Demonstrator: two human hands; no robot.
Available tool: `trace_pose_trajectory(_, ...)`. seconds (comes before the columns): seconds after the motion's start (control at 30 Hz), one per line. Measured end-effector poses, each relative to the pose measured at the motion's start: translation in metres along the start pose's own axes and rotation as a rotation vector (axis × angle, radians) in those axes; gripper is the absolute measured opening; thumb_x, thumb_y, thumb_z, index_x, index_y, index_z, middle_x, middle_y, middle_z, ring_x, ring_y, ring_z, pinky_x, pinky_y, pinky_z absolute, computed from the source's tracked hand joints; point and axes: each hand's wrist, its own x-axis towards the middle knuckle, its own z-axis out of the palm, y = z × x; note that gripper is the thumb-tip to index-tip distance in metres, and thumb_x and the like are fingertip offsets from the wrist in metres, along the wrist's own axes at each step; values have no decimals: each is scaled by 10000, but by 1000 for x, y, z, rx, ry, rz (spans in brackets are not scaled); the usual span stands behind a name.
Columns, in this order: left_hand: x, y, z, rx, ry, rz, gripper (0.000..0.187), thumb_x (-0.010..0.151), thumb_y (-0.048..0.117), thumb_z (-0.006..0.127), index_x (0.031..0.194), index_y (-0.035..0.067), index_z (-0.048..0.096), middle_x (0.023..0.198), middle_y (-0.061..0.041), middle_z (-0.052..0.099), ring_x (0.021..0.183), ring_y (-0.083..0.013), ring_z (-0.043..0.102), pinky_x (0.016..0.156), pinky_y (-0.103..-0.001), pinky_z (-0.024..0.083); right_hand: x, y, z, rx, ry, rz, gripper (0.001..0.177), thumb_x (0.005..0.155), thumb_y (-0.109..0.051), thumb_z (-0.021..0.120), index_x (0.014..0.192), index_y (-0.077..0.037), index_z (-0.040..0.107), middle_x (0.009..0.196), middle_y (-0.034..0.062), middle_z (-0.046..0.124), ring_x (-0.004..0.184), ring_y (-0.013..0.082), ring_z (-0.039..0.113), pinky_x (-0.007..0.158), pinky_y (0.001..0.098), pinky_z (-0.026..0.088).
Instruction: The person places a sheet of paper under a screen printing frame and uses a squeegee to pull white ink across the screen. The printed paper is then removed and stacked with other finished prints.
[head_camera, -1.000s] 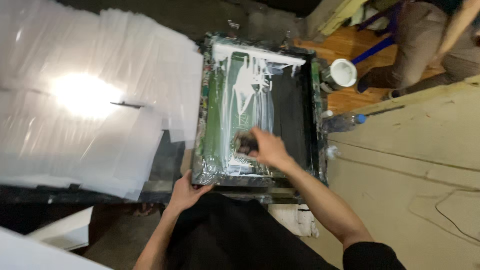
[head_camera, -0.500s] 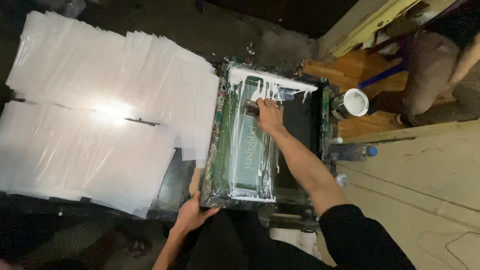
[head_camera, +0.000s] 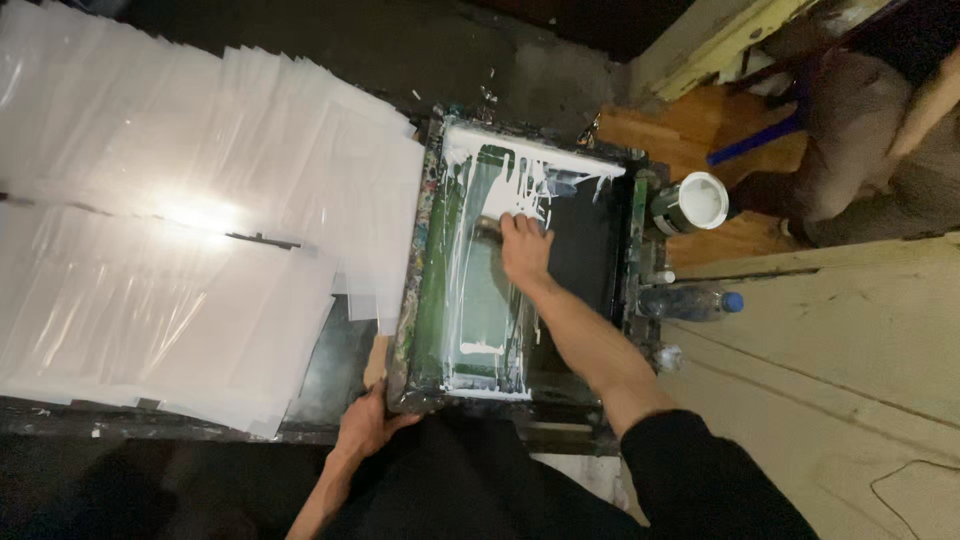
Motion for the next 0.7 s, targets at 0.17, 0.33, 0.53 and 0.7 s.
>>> trace_pose_trajectory(0.17,-7,-3,1,-57,39,-14,870,790,756,849,1337,140,571,1261,-173,777,1146,-490,707,866,-581,544,-29,-7,-10,44,-299,11,499,926,19,699,1384,-91,533,1415,199,617,1340,447,568,1033,747,474)
trace_pose_trajectory(0.33,-15,-6,7,-193,164,26,782,641,782,984,841,181,525,598,16,521,627,-139,475,624,-339,352,-175,-20,-54,212,-454,-122,790,736,-145,997,1375,-199,535,1477,60,588,1421,312,519,1047,645,440)
trace_pose_trajectory(0.53,-52,114,-88,-692,339,527,742,678,582,1020,1065,52,673,754,-158,734,803,-323,805,726,-463,631,-227,28,-205,147,497,-69,448,851,-317,727,1250,-115,696,1117,96,649,978,332,616,828,504,432)
trace_pose_trajectory(0.7,40,180,-103,-677,579,632,356,943,222,853,1209,87,657,1004,-157,757,955,-366,773,858,-513,610,-134,43,-287,280,1009,-119,400,1051,-360,625,1284,-35,639,1111,130,554,906,370,553,826,461,399)
